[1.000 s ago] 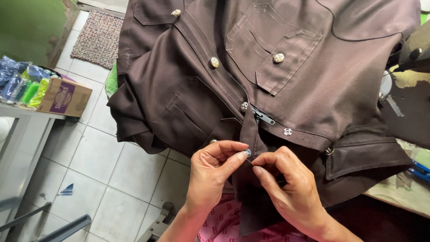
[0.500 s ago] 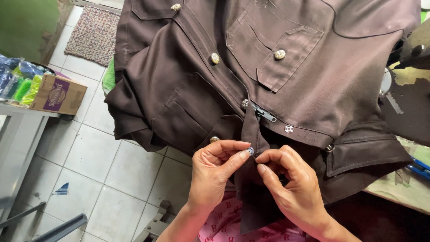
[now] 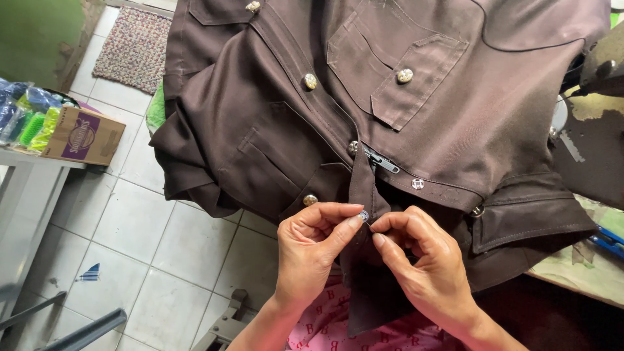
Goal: Hand-sewing buttons onto a brown uniform jacket at a sewing workstation.
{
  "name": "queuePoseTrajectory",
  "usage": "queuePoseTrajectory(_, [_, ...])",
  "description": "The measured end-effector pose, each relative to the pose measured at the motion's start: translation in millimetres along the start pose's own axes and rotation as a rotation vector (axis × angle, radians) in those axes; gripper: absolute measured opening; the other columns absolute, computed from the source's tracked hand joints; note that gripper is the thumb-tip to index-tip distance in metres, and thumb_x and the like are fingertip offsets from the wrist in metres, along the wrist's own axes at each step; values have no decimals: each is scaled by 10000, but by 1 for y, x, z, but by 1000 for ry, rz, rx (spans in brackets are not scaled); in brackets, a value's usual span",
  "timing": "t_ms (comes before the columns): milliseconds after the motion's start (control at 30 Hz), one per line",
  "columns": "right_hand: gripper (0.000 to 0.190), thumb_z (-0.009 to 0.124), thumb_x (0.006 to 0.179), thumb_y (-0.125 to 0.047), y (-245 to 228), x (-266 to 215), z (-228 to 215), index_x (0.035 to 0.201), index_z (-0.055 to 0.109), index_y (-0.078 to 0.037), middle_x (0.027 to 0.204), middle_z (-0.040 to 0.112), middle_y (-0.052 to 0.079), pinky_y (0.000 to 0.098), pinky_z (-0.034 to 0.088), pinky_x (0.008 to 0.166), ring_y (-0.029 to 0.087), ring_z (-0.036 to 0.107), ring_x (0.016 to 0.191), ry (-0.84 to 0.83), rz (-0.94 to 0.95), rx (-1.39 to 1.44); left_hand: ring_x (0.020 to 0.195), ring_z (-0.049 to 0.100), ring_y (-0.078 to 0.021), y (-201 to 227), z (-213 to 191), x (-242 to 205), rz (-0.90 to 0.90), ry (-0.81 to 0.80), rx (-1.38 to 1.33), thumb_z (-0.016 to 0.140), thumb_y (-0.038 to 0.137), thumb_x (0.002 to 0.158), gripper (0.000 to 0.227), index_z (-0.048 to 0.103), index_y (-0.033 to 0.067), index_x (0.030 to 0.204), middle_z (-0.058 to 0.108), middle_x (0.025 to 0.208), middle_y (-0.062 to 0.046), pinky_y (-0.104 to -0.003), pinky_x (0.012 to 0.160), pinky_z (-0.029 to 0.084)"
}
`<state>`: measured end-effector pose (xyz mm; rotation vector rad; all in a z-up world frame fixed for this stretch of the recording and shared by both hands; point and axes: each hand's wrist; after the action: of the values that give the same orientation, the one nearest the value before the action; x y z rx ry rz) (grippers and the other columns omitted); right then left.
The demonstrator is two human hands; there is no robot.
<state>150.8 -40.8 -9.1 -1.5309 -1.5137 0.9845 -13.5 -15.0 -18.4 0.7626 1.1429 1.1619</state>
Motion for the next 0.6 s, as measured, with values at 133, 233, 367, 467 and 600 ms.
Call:
queuePoseTrajectory(133, [100,696,921,-71,9,-2,3,1018,721,-78,871,591,7,178,525,619,59,602,688,0,-2,99,750,685,-75,-1,0,0,-29,7,-35,790,-17,855,133,815,-6,986,793,845,-69,-186,725,569])
queuePoseTrajectory(233, [102,688,931,-61,14,-3,5,1030,710,-58,886,570,23,182,526,625,70,588,698,9,-17,164,771,706,-91,-2,1,0,-43,11,-57,794,-16,846,138,814,-10,982,801,859,-83,-198,752,588])
queuePoseTrajectory(367, [84,681,939,-51,15,-4,9,1020,706,-47,885,549,34,184,499,535,80,555,604,27,-4,247,788,718,-108,-9,1,0,-46,12,-118,798,-23,837,150,807,-15,987,799,871,-94,-209,769,600])
queuePoseTrajectory(467, [76,689,935,-68,15,-4,10,1007,711,-67,912,598,34,180,517,533,81,569,613,46,-21,222,780,710,-103,-14,-1,0,-59,15,-154,799,-30,832,153,805,-10,984,793,865,-88,-204,766,590])
queuePoseTrajectory(600, [57,684,938,-53,14,-3,12,993,698,-58,905,586,37,174,523,536,87,576,603,55,-47,229,794,709,-115,-16,-1,0,-89,9,-202,795,-39,828,155,799,-21,982,790,875,-99,-207,771,580])
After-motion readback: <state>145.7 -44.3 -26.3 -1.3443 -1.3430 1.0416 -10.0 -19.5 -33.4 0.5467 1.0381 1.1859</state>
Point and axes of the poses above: each hand's wrist, its own x-axis towards the middle knuckle, its own z-axis out of the palm, y = z × x
